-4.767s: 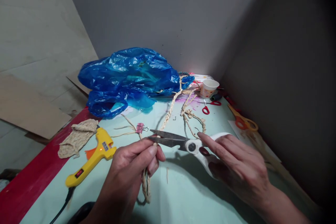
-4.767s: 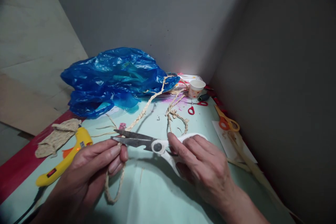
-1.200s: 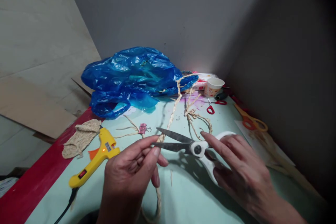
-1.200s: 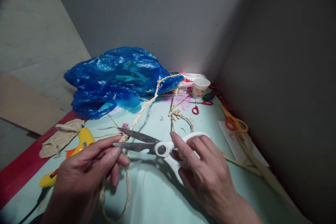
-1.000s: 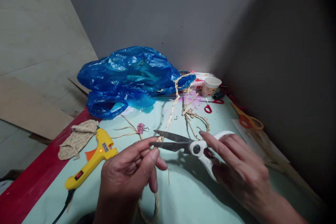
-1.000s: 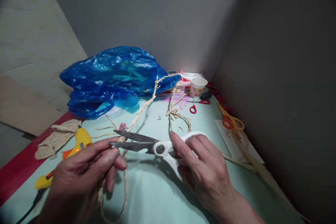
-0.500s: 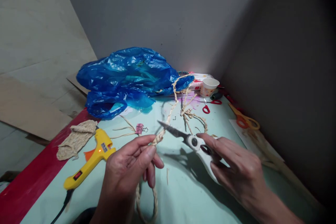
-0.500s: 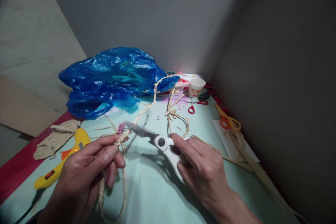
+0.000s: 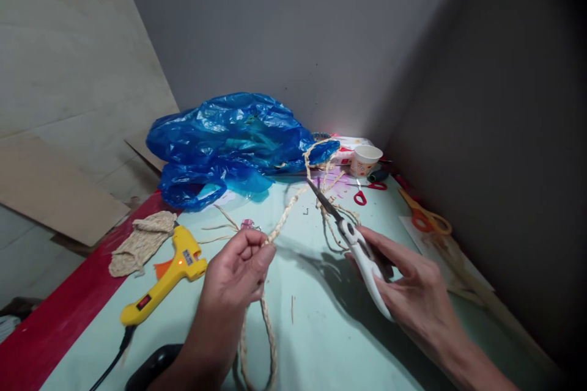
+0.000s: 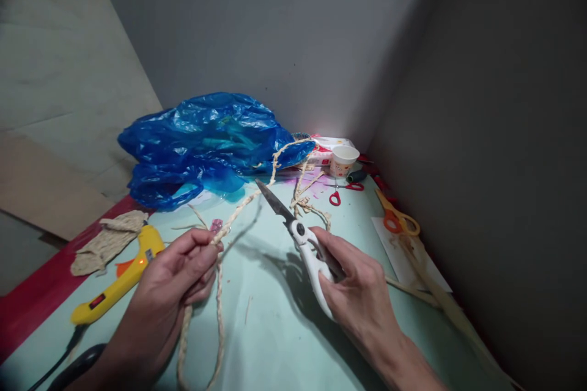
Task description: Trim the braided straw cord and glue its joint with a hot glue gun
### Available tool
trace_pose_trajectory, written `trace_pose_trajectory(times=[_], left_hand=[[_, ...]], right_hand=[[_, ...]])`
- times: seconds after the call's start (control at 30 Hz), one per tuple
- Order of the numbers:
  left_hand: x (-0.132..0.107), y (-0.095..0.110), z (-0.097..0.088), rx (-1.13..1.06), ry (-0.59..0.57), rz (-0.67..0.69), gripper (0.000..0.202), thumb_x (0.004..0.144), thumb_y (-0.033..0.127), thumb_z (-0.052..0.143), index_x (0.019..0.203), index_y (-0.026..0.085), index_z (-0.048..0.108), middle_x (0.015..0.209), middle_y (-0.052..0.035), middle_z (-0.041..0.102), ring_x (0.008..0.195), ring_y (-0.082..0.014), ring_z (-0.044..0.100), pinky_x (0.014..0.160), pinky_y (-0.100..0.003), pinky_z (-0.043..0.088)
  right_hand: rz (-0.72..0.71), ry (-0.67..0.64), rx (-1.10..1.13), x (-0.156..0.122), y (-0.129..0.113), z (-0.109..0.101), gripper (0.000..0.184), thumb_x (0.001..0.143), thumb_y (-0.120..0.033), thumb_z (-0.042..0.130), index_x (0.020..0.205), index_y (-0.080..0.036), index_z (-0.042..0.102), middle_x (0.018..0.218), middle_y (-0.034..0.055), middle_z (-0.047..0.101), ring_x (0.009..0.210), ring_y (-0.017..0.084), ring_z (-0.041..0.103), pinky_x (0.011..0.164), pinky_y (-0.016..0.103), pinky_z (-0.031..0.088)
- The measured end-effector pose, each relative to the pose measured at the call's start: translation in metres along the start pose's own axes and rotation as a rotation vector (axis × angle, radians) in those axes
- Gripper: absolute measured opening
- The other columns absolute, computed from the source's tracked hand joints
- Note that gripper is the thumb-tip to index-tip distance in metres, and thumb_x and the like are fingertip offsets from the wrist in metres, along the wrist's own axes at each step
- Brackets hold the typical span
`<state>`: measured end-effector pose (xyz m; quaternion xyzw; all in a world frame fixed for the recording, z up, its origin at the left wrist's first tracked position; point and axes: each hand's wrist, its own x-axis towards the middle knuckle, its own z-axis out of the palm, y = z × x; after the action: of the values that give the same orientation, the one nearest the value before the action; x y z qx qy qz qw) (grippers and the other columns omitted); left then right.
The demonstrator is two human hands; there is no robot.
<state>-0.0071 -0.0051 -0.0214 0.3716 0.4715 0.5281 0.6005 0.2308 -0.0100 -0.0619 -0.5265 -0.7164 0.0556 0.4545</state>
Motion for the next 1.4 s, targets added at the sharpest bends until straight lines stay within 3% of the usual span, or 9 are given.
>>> trace_pose_trajectory(times=[0.17,0.3,0.47,0.63,0.83,1.1,1.27,1.4], left_hand=[[0.001,0.001,-0.004,0.261,0.064,0.121,0.019,0.086,0.037,0.07,0.082,0.019,0.067,0.058,0.0046,0.052,0.05,-0.0094,0.034,0.045,-0.022,0.023],[0.0,0.001,-0.003,0.349,0.021,0.154,0.031,0.094,0.041,0.057,0.078,0.017,0.068,0.06,0.0021,0.056,0.052,-0.0118,0.039,0.052,-0.026,0.032],[-0.002,0.003,0.0,0.285,-0.059,0.077,0.029,0.098,0.039,0.051,0.086,0.017,0.066,0.058,0.003,0.058,0.051,-0.0103,0.039,0.054,-0.024,0.032],[-0.004,0.005,0.004,0.155,-0.093,-0.011,0.029,0.095,0.036,0.058,0.074,0.017,0.061,0.058,0.0034,0.055,0.053,-0.0086,0.034,0.052,-0.022,0.027],[-0.01,0.007,0.005,0.044,-0.178,-0.064,0.018,0.09,0.035,0.064,0.094,0.018,0.068,0.061,0.0021,0.058,0.053,-0.0095,0.034,0.052,-0.023,0.029],[-0.014,0.01,0.006,0.03,-0.125,-0.076,0.026,0.079,0.031,0.073,0.1,0.017,0.074,0.06,-0.0014,0.063,0.06,-0.0138,0.045,0.058,-0.026,0.035],[-0.012,0.009,0.004,-0.01,-0.26,-0.066,0.021,0.084,0.031,0.069,0.094,0.014,0.075,0.069,-0.0075,0.072,0.051,-0.0084,0.03,0.051,-0.027,0.022],[-0.011,0.011,0.006,-0.009,-0.263,-0.056,0.018,0.084,0.031,0.069,0.082,0.014,0.076,0.065,-0.005,0.068,0.051,-0.0078,0.027,0.051,-0.028,0.017]], right_hand=[[-0.064,-0.008,-0.032,0.001,-0.004,0.0,0.031,0.083,-0.012,0.062,0.113,-0.016,0.069,0.099,0.0097,0.078,0.078,0.022,0.075,0.061,0.024,0.06],[-0.17,-0.017,-0.069,0.003,-0.007,-0.002,0.036,0.081,-0.008,0.054,0.113,-0.017,0.067,0.092,0.0087,0.077,0.073,0.02,0.073,0.058,0.024,0.058],[-0.212,-0.077,-0.144,0.003,-0.011,-0.003,0.048,0.076,-0.003,0.05,0.121,-0.019,0.061,0.08,0.0039,0.067,0.062,0.016,0.062,0.055,0.024,0.051],[-0.27,-0.137,-0.198,0.002,-0.01,-0.004,0.058,0.075,-0.004,0.048,0.131,-0.018,0.053,0.085,0.0061,0.06,0.076,0.021,0.058,0.062,0.03,0.052],[-0.3,-0.215,-0.247,0.001,-0.005,-0.007,0.068,0.075,-0.007,0.05,0.141,-0.017,0.043,0.095,0.0087,0.054,0.088,0.026,0.053,0.073,0.038,0.051],[-0.352,-0.212,-0.237,0.003,-0.009,-0.009,0.071,0.074,-0.005,0.05,0.143,-0.019,0.041,0.093,0.0077,0.053,0.088,0.026,0.052,0.073,0.039,0.05],[-0.35,-0.195,-0.236,0.001,-0.009,-0.012,0.064,0.08,-0.001,0.049,0.141,-0.018,0.044,0.087,0.0059,0.052,0.082,0.023,0.051,0.069,0.035,0.048],[-0.371,-0.21,-0.202,0.001,-0.011,-0.014,0.056,0.085,-0.002,0.049,0.139,-0.017,0.045,0.084,0.0052,0.055,0.077,0.021,0.052,0.064,0.031,0.046]])
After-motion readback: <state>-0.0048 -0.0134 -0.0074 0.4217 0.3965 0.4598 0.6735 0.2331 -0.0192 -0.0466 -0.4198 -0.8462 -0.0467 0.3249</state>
